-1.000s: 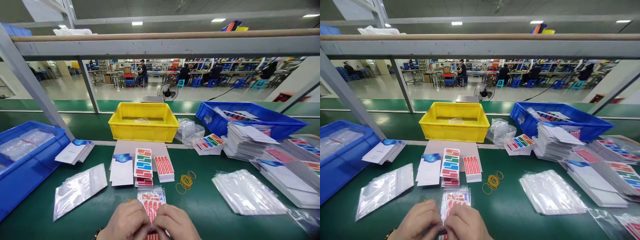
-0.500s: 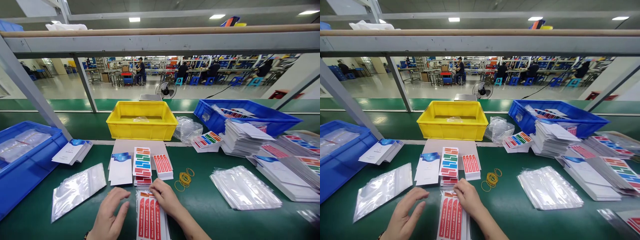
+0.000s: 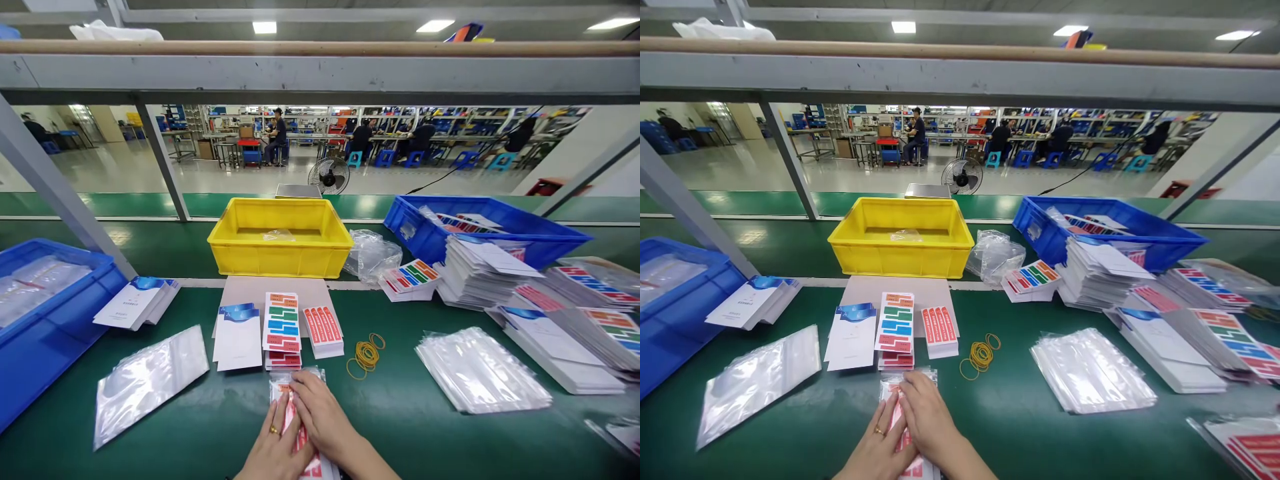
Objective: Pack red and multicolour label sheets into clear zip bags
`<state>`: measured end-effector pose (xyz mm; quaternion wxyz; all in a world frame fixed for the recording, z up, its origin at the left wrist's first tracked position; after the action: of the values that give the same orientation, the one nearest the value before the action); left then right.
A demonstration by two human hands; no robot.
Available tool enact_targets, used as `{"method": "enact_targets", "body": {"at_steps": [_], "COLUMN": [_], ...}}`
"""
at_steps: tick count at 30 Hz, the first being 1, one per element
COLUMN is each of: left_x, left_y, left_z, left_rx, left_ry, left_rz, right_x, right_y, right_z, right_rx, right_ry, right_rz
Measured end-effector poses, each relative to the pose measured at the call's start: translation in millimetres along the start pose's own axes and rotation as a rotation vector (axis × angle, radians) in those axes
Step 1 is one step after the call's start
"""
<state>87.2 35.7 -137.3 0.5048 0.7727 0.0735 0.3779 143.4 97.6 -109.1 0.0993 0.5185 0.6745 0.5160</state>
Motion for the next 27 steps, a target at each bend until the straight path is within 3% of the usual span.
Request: {"method": "enact_targets", "body": {"at_steps": [5, 9, 10, 12, 15, 17, 21, 24, 27], "left_x": [7.0, 9.7, 6.3, -10.8, -55.0, -80.3, -116.1, -129.5, -133.5], "left_y": [11.8, 49.2, 60.9, 77.3, 102.6, 111.3, 103.3, 88.2, 84.5], "left_z": [-0.8, -27.8, -45.0, -96.0, -168.6, -199.7, -227.0, -224.8, -220.6], "left_rx": [-0.019, -0.321, -0.406, -0.437, -0.165, -0.079, 0.015, -0.005, -0.038], "left_ry": [-0.004, 0.011, 0.075, 0.355, 0.705, 0.781, 0.812, 0.774, 0.761], "left_rz": [0.001, 0.039, 0.066, 0.091, 0.128, 0.134, 0.023, -0.078, -0.075], "right_x": [-12.2, -15.8, -16.7, -18.4, -19.7, -19.0, -17.6, -18.7, -21.1], "right_y": [-18.7, 2.4, 9.0, 20.0, 28.9, 29.6, 27.4, 26.5, 25.4], "right_z": [6.1, 8.7, 11.9, 20.7, 29.7, 31.2, 32.5, 37.6, 43.3], "right_rx": [-0.038, 0.038, 0.061, 0.094, 0.128, 0.145, 0.165, 0.168, 0.171], "right_ry": [0.022, 0.048, 0.03, -0.032, -0.09, -0.085, -0.069, -0.109, -0.155], "right_rz": [-0.004, 0.199, 0.245, 0.317, 0.374, 0.381, 0.384, 0.385, 0.368]}}
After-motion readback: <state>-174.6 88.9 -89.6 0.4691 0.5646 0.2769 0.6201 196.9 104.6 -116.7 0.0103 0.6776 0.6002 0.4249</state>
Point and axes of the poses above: each hand's wrist, its own x-axis towards the middle knuckle, its own y-axis out of the back of the hand, z = x × y, the point moved 9 cm from there along x, towards the middle knuckle, and after that the axes turned 1 degree about -x, right-handed, at the moved point
